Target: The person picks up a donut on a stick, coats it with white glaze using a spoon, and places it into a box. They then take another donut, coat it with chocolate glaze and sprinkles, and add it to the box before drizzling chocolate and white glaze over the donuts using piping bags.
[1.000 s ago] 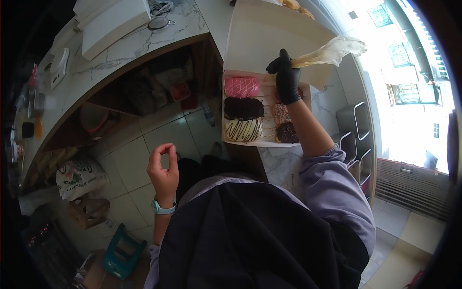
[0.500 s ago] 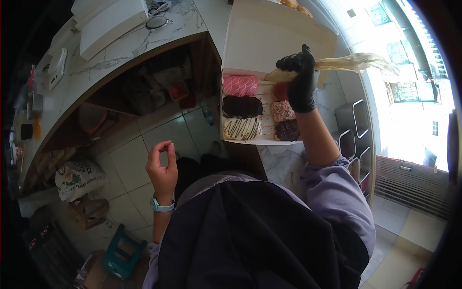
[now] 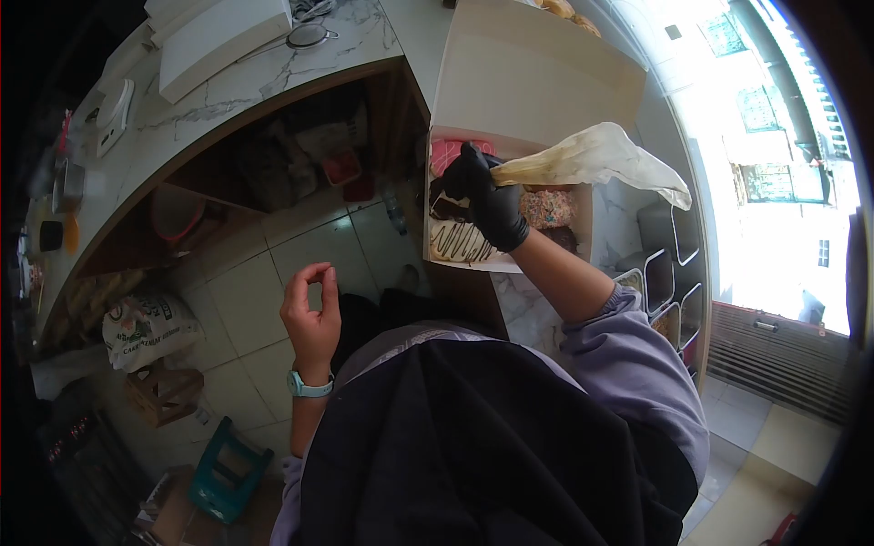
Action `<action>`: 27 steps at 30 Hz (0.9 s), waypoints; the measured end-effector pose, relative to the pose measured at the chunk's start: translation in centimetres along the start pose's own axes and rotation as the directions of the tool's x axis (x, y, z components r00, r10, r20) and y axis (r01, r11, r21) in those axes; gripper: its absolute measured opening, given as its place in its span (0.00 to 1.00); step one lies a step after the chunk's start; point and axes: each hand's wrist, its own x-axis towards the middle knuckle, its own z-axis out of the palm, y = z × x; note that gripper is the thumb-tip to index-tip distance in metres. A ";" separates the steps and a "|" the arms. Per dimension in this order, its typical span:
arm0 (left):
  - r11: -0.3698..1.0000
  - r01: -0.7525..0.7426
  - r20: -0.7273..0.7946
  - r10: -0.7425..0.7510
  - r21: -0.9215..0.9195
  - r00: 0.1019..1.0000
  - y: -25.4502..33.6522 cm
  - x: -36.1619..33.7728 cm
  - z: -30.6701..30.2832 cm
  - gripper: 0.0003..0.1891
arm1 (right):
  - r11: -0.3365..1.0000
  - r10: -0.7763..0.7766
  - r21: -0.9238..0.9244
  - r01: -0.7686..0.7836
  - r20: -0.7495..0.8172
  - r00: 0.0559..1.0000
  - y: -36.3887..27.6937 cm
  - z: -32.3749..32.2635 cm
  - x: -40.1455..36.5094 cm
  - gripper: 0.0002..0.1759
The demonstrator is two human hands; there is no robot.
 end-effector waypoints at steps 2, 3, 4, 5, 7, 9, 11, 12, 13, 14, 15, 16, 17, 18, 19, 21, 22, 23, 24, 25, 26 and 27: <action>1.000 0.006 -0.003 -0.006 -0.001 1.000 -0.1 -0.1 -0.1 0.04 | 0.997 -0.027 0.077 0.029 -0.032 0.999 0.6 -0.9 1.6 0.22; 1.000 0.012 -0.005 -0.012 -0.003 1.000 0.0 -0.1 -0.1 0.04 | 0.997 -0.038 0.071 0.040 -0.029 0.999 0.7 -1.1 1.8 0.22; 1.000 0.019 -0.008 -0.019 -0.006 1.000 0.0 -0.1 -0.1 0.04 | 0.997 -0.049 0.065 0.050 -0.024 0.999 0.7 -1.3 1.8 0.22; 1.000 0.015 -0.007 -0.015 -0.005 1.000 -0.1 -0.2 -0.1 0.04 | 0.996 -0.059 0.059 0.060 -0.019 0.998 0.7 -1.3 1.9 0.22; 1.000 0.010 -0.004 -0.010 -0.002 1.000 -0.2 -0.3 0.0 0.04 | 0.999 -0.028 0.043 0.025 0.062 0.998 0.5 -0.6 0.1 0.21; 1.000 0.010 -0.001 -0.010 0.004 1.000 -0.3 -0.4 0.1 0.04 | 1.000 0.012 0.017 -0.013 0.067 0.998 0.3 -0.1 -0.9 0.21; 1.000 0.010 0.005 -0.010 0.010 1.000 -0.4 -0.5 0.1 0.04 | 0.998 0.058 -0.013 -0.058 -0.008 0.998 0.0 0.2 -1.3 0.21; 1.000 0.008 0.007 -0.009 0.013 1.000 -0.5 -0.5 0.0 0.04 | 0.999 0.023 -0.036 -0.023 -0.001 1.000 0.2 -0.7 -0.3 0.21; 1.000 0.005 0.009 -0.005 0.015 1.000 -0.5 -0.5 0.0 0.04 | 1.000 -0.002 -0.023 0.001 -0.013 1.000 0.2 -1.2 0.4 0.22; 1.000 0.009 0.010 -0.009 0.010 1.000 -0.6 -0.5 0.0 0.04 | 1.000 -0.029 -0.010 0.028 -0.026 0.999 0.1 -1.7 1.1 0.22; 1.000 0.014 0.009 -0.014 0.006 1.000 -0.7 -0.5 0.0 0.04 | 0.998 -0.056 0.003 0.056 -0.037 0.998 0.0 -1.9 1.4 0.23; 1.000 0.019 0.007 -0.019 0.002 1.000 -0.7 -0.5 0.0 0.04 | 0.999 -0.032 -0.008 0.032 -0.024 0.999 -0.4 -1.8 1.2 0.23; 1.000 0.020 0.007 -0.020 0.003 1.000 -0.7 -0.5 0.0 0.04 | 1.000 -0.030 -0.008 0.030 0.002 1.000 -0.4 -1.5 0.4 0.23; 1.000 0.021 0.007 -0.021 0.006 1.000 -0.7 -0.5 0.0 0.04 | 1.000 -0.026 -0.008 0.026 0.029 0.999 -0.4 -0.9 -0.8 0.23; 1.000 0.024 0.007 -0.024 0.009 1.000 -0.7 -0.5 0.0 0.04 | 1.000 -0.021 -0.007 0.022 0.056 0.998 -0.4 -0.6 -1.5 0.23; 1.000 0.022 0.004 -0.022 0.013 1.000 -0.7 -0.4 -0.1 0.04 | 0.999 -0.013 -0.041 0.015 0.056 0.998 0.8 -1.2 -1.5 0.22; 1.000 0.021 0.005 -0.021 0.014 1.000 -0.7 -0.5 -0.1 0.04 | 0.998 -0.039 -0.036 0.042 0.059 0.997 1.0 -1.8 -0.8 0.23; 1.000 0.024 0.009 -0.024 0.009 1.000 -0.7 -0.6 -0.1 0.04 | 0.997 -0.066 -0.032 0.068 0.060 0.996 0.9 -2.3 -0.1 0.23; 1.000 0.026 0.012 -0.026 0.004 1.000 -0.9 -0.6 -0.1 0.04 | 1.000 -0.023 -0.011 0.023 0.009 1.000 0.3 -2.7 0.5 0.23; 1.000 0.026 0.013 -0.026 -0.002 1.000 -0.9 -0.6 -0.1 0.04 | 1.000 -0.030 -0.001 0.030 0.000 1.000 0.0 -2.8 0.5 0.23; 1.000 0.023 0.014 -0.023 0.002 1.000 -0.9 -0.5 -0.1 0.04 | 0.999 -0.038 0.008 0.038 -0.008 0.999 -0.3 -2.9 0.5 0.23; 1.000 0.022 0.014 -0.022 0.005 1.000 -0.9 -0.5 -0.1 0.04 | 0.999 -0.044 0.016 0.045 -0.014 0.999 -0.4 -2.9 0.5 0.23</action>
